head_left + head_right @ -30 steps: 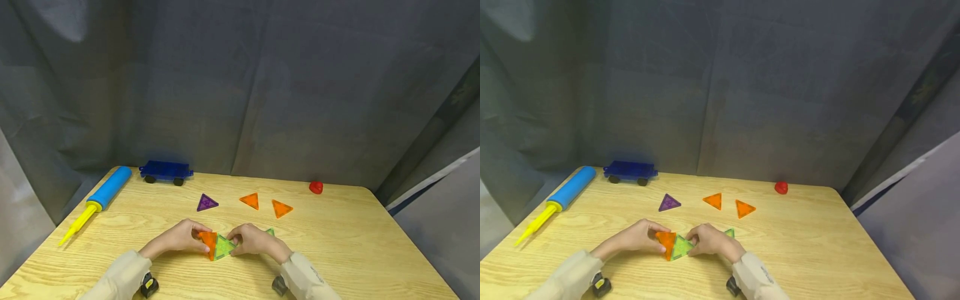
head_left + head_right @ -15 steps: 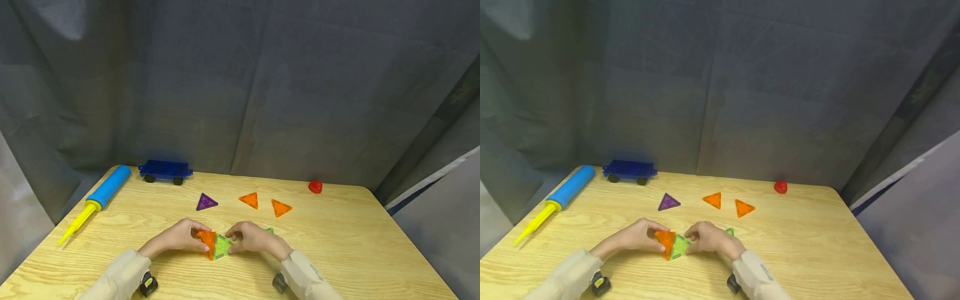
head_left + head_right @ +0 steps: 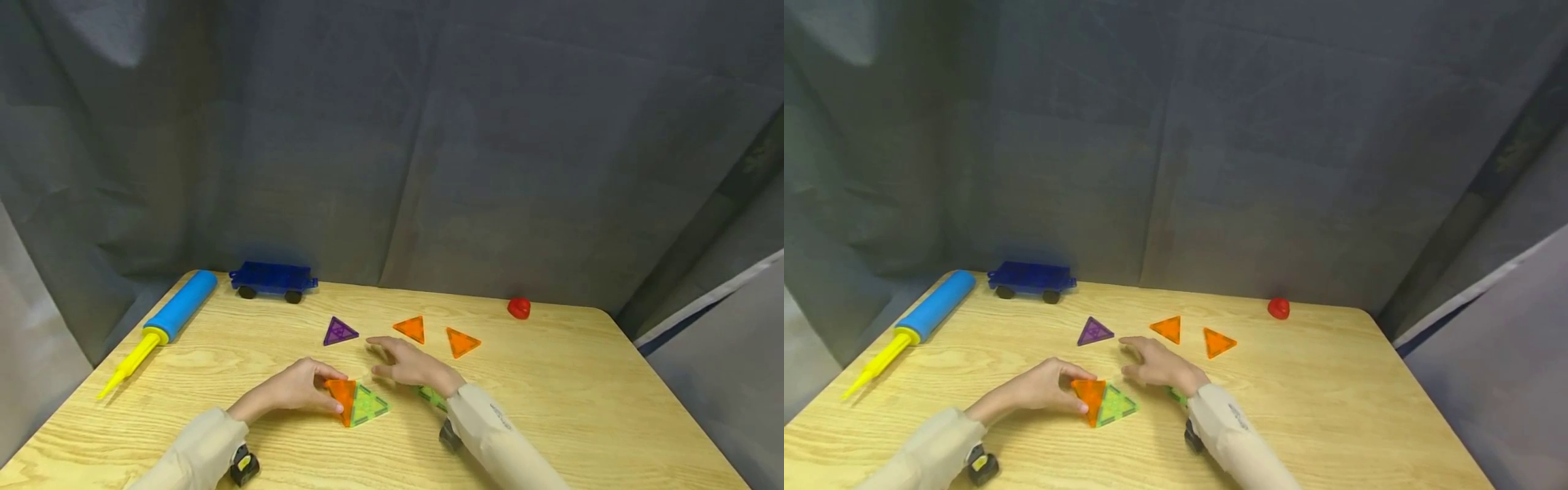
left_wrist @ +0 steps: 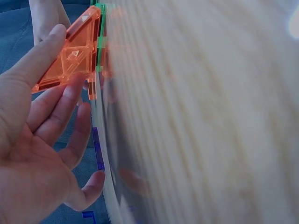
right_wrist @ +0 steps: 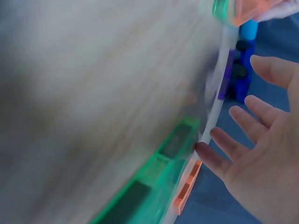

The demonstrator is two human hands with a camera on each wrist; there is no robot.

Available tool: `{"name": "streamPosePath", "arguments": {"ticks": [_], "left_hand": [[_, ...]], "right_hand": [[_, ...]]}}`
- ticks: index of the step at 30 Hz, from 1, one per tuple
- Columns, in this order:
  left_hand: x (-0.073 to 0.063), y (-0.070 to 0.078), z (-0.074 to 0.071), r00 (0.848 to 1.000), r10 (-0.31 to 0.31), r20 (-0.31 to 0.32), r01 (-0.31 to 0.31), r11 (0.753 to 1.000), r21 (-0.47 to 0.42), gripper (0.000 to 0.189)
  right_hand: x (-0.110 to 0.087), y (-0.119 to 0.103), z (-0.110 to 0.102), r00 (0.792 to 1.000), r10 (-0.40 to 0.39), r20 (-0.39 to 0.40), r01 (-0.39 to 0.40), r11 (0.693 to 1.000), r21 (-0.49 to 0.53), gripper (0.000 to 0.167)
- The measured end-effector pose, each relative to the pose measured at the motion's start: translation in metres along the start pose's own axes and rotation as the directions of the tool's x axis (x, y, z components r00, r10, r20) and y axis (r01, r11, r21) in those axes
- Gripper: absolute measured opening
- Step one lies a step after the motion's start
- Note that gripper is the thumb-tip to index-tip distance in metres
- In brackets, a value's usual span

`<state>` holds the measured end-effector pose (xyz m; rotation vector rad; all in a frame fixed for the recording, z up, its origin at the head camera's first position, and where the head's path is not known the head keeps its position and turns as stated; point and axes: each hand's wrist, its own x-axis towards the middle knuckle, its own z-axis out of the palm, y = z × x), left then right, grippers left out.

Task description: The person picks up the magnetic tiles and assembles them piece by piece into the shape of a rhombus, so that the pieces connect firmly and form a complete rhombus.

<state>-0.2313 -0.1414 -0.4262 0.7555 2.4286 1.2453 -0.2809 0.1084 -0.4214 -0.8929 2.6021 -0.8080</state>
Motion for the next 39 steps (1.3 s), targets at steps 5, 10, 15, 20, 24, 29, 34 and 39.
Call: {"name": "streamPosePath", "arguments": {"ticks": [5,10,15,20,24,29,34,39], "left_hand": [[-0.001,0.0,0.0,1.0,-0.012,-0.002,0.012,1.0,0.011,0.05],[-0.001,0.001,0.0,1.0,-0.009,-0.004,0.009,1.0,0.008,0.05],[-0.001,0.001,-0.001,1.0,-0.002,0.001,0.002,1.0,0.003,0.05],[-0.001,0.001,-0.001,1.0,0.007,0.004,-0.007,1.0,0.005,0.049],[-0.001,0.001,-0.002,1.0,0.01,0.006,-0.01,1.0,0.006,0.049],[-0.001,0.001,-0.001,1.0,0.016,0.011,-0.016,1.0,0.013,0.05],[0.0,0.0,-0.001,1.0,0.018,0.012,-0.018,1.0,0.019,0.05],[0.001,-0.001,-0.001,1.0,0.011,0.008,-0.011,1.0,0.016,0.05]], "right_hand": [[0.015,0.0,-0.001,1.0,0.028,0.01,-0.028,1.0,0.009,0.057],[0.026,-0.003,-0.001,0.998,0.055,0.031,-0.054,0.998,-0.03,0.059],[0.034,-0.007,-0.001,0.996,0.072,0.047,-0.067,0.993,-0.097,0.06],[0.04,-0.01,0.001,0.993,0.107,0.042,-0.101,0.986,-0.136,0.06],[0.043,-0.01,0.002,0.99,0.137,0.04,-0.129,0.979,-0.154,0.061],[0.043,-0.01,0.004,0.985,0.167,0.046,-0.157,0.974,-0.164,0.064],[0.04,-0.012,0.004,0.982,0.183,0.047,-0.173,0.972,-0.157,0.065],[0.036,-0.013,0.004,0.984,0.17,0.048,-0.16,0.972,-0.172,0.065]]}}
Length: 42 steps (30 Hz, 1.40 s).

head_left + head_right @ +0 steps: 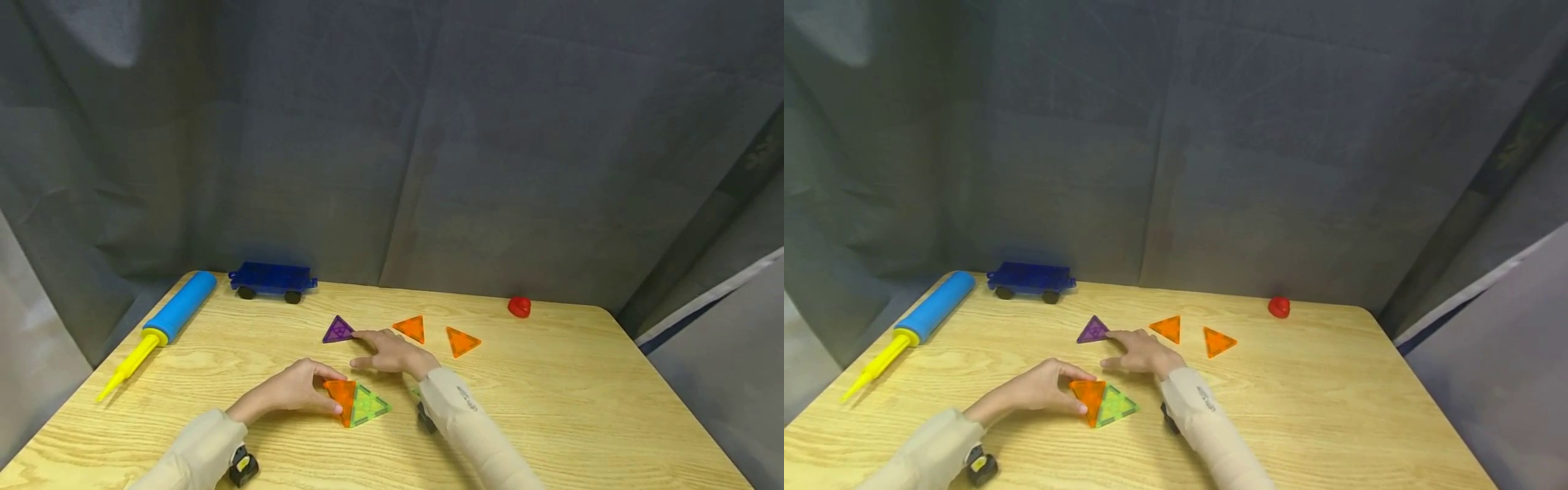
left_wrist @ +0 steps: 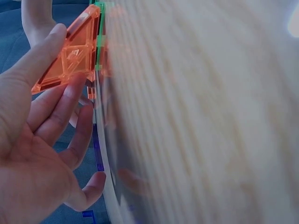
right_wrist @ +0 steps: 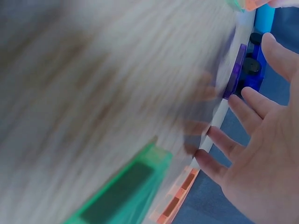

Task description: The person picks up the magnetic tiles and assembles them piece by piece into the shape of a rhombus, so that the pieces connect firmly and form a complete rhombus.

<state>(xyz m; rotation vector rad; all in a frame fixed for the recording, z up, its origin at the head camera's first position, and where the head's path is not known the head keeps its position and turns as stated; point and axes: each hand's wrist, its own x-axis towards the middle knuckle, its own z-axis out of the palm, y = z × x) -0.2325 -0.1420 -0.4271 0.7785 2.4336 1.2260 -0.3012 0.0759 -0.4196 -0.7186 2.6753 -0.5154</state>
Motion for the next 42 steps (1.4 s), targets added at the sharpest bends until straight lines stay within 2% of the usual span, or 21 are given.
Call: {"name": "streamPosePath", "arguments": {"ticks": [8,19,32,37,42], "left_hand": [[-0.002,0.002,0.0,1.0,-0.016,0.01,0.016,0.999,-0.037,0.05],[-0.002,0.001,-0.001,1.0,-0.021,-0.005,0.021,1.0,-0.011,0.05],[-0.004,0.001,-0.001,0.999,-0.036,-0.009,0.036,0.999,-0.029,0.049],[-0.004,0.001,0.0,0.999,-0.044,-0.005,0.044,0.998,-0.033,0.049],[-0.003,0.0,0.001,0.999,-0.039,0.001,0.039,0.999,-0.029,0.05]], "right_hand": [[-0.012,0.004,0.0,1.0,-0.019,0.007,0.02,1.0,-0.003,0.067],[-0.035,0.02,0.001,0.998,-0.063,-0.011,0.063,0.998,0.029,0.067],[-0.068,0.042,-0.002,0.995,-0.097,-0.025,0.099,0.994,0.048,0.065],[-0.075,0.046,-0.002,0.995,-0.099,-0.027,0.1,0.994,0.051,0.063],[-0.075,0.05,-0.001,0.995,-0.096,-0.034,0.099,0.99,0.103,0.061]]}}
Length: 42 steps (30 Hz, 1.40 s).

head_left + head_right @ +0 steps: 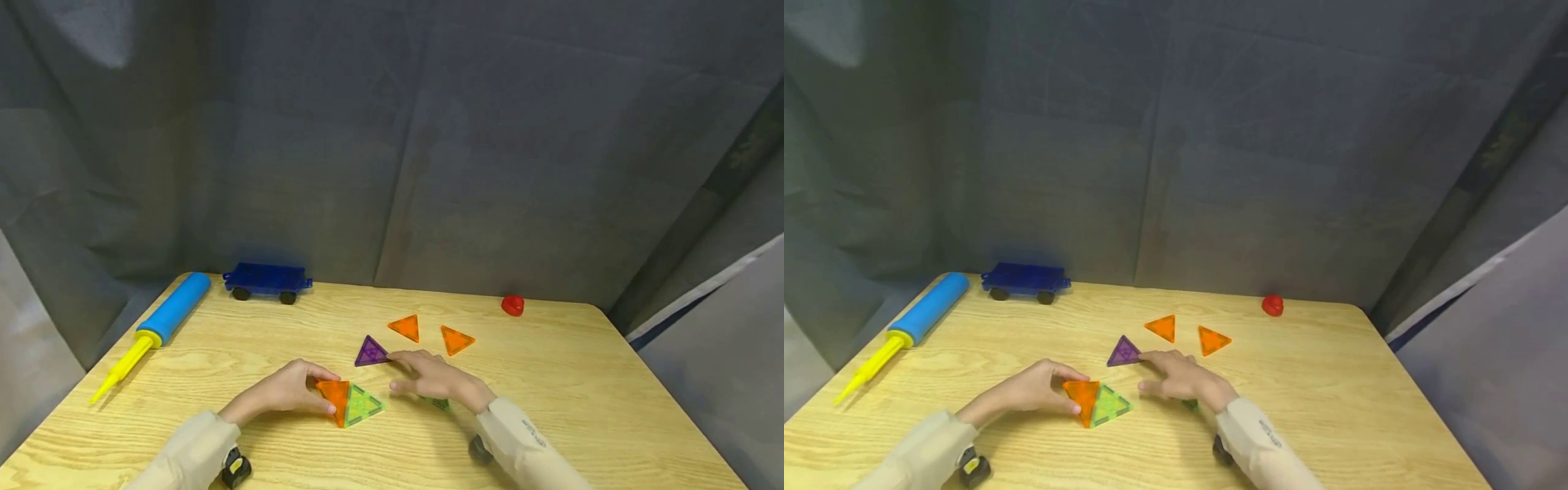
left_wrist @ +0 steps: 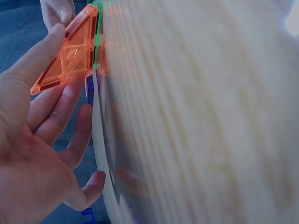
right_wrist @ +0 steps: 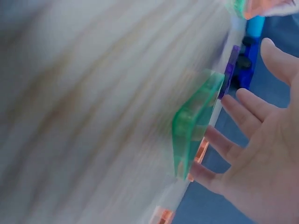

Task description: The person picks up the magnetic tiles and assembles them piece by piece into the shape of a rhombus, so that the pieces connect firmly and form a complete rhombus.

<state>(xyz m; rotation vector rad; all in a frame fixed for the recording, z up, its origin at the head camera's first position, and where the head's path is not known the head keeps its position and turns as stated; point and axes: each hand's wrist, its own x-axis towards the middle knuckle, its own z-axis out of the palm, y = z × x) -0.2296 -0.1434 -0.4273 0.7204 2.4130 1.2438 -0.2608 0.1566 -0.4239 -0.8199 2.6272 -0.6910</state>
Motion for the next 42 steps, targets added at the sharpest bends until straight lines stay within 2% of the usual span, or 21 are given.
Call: {"name": "streamPosePath", "arguments": {"ticks": [7,10,15,23,33,38,42], "left_hand": [[-0.001,0.0,0.001,1.0,0.001,0.001,-0.001,1.0,-0.015,0.05],[-0.001,0.001,0.001,1.0,0.004,0.0,-0.004,1.0,-0.006,0.05],[0.0,0.002,0.001,1.0,0.003,-0.001,-0.003,1.0,0.012,0.05],[-0.002,0.003,0.0,1.0,0.005,0.002,-0.005,1.0,-0.005,0.049],[-0.002,0.002,-0.001,1.0,0.012,0.005,-0.012,1.0,-0.013,0.049],[-0.001,0.001,-0.001,1.0,0.008,0.004,-0.008,1.0,-0.011,0.049],[-0.001,0.0,-0.001,1.0,0.014,0.004,-0.014,1.0,-0.003,0.049]], "right_hand": [[0.011,0.003,-0.002,0.999,-0.051,-0.019,0.052,0.996,0.071,0.057],[0.017,-0.001,-0.002,0.999,-0.041,-0.011,0.042,0.994,0.099,0.058],[0.021,-0.005,-0.001,1.0,-0.014,-0.007,0.015,0.996,0.089,0.06],[0.014,-0.001,0.0,0.999,-0.035,-0.002,0.035,0.996,0.085,0.059],[-0.003,0.005,-0.002,0.994,-0.11,0.016,0.107,0.989,0.098,0.055],[-0.002,0.004,-0.001,0.994,-0.107,0.0,0.106,0.984,0.145,0.053],[0.005,0.002,0.0,0.996,-0.088,-0.031,0.092,0.984,0.152,0.055]]}}
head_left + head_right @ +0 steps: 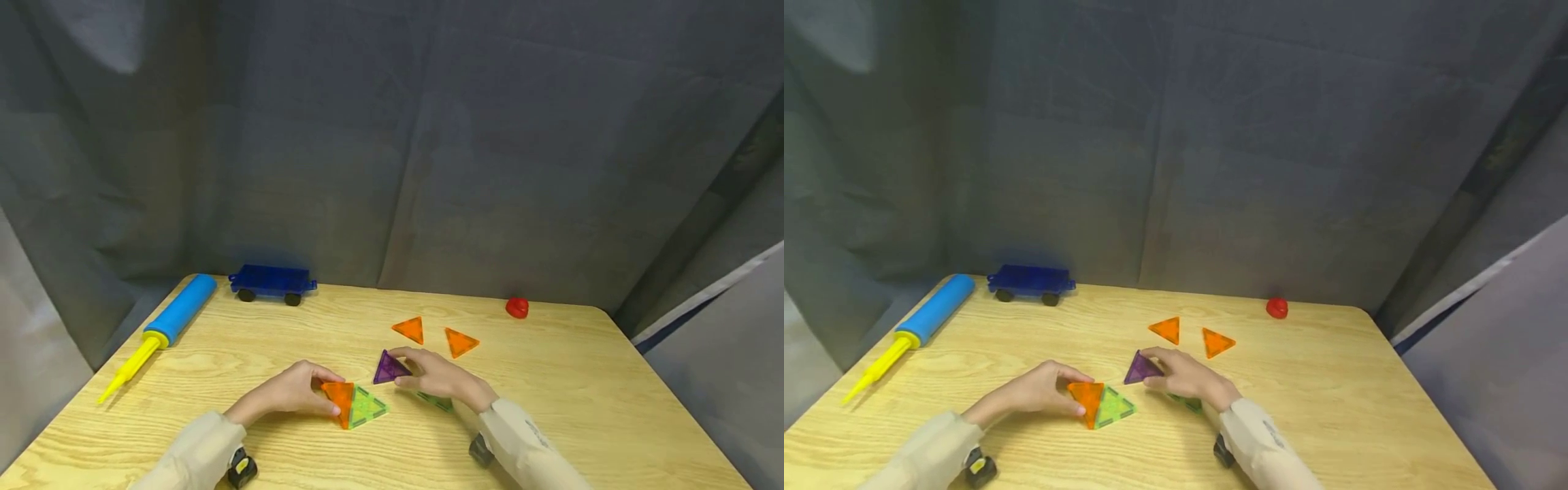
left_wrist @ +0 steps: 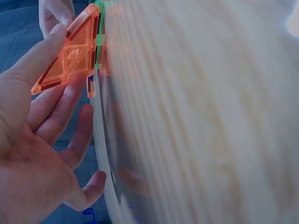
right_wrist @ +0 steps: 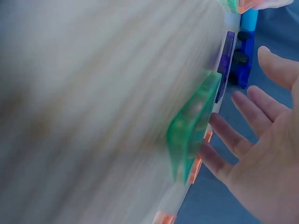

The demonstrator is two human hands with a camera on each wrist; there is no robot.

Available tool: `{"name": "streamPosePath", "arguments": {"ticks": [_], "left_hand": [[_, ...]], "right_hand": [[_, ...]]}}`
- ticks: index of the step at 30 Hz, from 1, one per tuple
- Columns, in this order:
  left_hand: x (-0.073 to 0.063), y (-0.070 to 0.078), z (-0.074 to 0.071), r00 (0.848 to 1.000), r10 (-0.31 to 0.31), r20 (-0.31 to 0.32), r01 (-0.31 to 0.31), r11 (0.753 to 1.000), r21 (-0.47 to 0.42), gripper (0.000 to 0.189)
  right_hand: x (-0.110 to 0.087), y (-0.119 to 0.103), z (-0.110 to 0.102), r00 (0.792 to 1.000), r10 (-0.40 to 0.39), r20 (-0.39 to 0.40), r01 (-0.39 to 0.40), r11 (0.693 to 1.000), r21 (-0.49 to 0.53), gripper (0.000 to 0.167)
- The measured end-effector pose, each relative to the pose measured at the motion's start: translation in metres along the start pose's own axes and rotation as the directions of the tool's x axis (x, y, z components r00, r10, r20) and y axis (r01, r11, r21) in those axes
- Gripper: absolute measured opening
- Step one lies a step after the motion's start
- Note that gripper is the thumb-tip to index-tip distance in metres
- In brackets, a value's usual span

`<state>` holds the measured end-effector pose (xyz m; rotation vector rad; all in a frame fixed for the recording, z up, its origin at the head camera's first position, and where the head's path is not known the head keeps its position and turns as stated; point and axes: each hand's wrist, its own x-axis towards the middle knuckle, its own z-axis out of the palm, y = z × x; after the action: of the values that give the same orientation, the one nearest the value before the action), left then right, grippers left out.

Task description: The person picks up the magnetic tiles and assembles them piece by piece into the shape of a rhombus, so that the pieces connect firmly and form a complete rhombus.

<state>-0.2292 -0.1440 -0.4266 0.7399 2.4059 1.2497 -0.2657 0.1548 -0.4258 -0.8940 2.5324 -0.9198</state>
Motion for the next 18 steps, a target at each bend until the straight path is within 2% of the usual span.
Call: {"name": "streamPosePath", "arguments": {"ticks": [5,13,18], "left_hand": [[0.0,0.0,0.0,1.0,-0.001,0.005,0.001,1.0,-0.018,0.049],[-0.001,0.002,0.0,1.0,0.004,0.013,-0.003,0.999,-0.037,0.048],[-0.001,0.002,0.0,1.0,-0.001,0.008,0.001,1.0,-0.025,0.048]], "right_hand": [[0.016,-0.002,0.001,1.0,0.004,-0.017,-0.005,0.998,-0.068,0.059],[0.032,-0.001,0.001,0.998,0.068,-0.011,-0.069,0.989,-0.128,0.066],[0.034,-0.001,0.003,0.999,0.039,-0.012,-0.04,0.983,-0.179,0.066]]}}
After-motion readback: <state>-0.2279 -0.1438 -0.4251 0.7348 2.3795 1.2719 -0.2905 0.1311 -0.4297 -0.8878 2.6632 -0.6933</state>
